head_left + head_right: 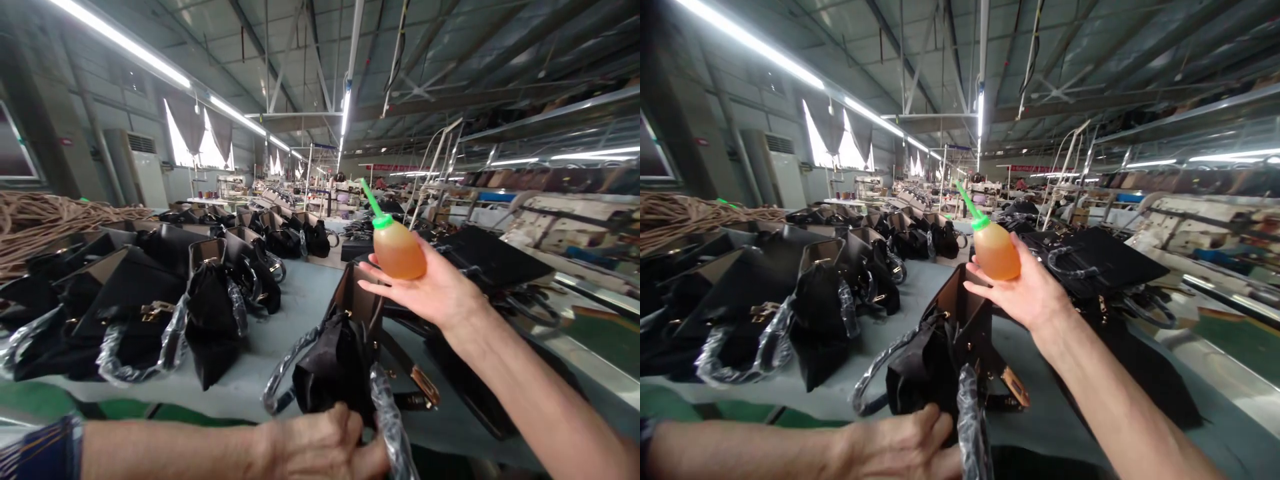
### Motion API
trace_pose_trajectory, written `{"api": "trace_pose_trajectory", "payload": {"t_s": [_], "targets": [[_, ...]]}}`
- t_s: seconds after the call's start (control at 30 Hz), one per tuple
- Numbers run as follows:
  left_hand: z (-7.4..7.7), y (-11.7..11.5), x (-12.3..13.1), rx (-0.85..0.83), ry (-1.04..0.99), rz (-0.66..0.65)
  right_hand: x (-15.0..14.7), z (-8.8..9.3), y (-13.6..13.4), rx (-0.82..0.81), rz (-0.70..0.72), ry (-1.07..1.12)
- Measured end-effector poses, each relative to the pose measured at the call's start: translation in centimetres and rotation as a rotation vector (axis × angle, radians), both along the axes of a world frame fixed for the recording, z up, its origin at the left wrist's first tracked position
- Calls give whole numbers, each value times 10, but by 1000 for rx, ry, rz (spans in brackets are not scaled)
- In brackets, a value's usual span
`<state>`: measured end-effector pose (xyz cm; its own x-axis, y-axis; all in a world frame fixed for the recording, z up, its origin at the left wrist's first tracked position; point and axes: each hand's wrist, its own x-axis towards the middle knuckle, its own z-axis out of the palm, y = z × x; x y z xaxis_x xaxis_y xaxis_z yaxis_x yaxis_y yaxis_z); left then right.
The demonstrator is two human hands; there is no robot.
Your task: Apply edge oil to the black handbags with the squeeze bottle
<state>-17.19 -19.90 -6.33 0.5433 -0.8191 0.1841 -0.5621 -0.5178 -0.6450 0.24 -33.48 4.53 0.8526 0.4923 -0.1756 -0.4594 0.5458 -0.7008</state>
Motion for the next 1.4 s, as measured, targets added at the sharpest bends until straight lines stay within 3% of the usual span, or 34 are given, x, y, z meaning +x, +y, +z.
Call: {"api": "trace_pose_trajectory", "payload": {"t_s": [0.1,0.2,0.33,0.43,0.53,0.67,0.73,0.87,1.0,1.1,1.17,1.27,1.4], "targets": [[3,14,-12,-148,12,-89,-4,5,-24,-25,-60,-5],[-12,25,-21,-361,-27,-2,-7,6,-33,-26,-108,-8],[-38,31,-23,-713,-58,100,-11,3,-24,6,-106,11],[-40,28,-26,-971,60,242,-12,2,-16,23,-99,18],[-24,19,-35,-1069,175,319,-12,1,-12,31,-113,20],[8,0,-41,-1064,-41,316,-13,0,-12,48,-125,19],[23,-12,-37,-1056,-46,365,-14,0,-12,50,-133,21],[43,-35,-13,-986,129,415,-16,1,-12,49,-148,22],[57,-48,15,-921,321,633,-17,1,-12,61,-141,1],[66,-41,28,-950,400,797,-18,0,-15,61,-137,-6],[69,-30,32,-1040,415,756,-21,1,-19,51,-130,-1],[70,-11,37,-1157,491,499,-28,8,-28,36,-93,5],[76,10,43,-1104,638,250,-38,17,-44,-34,-142,14]]}}
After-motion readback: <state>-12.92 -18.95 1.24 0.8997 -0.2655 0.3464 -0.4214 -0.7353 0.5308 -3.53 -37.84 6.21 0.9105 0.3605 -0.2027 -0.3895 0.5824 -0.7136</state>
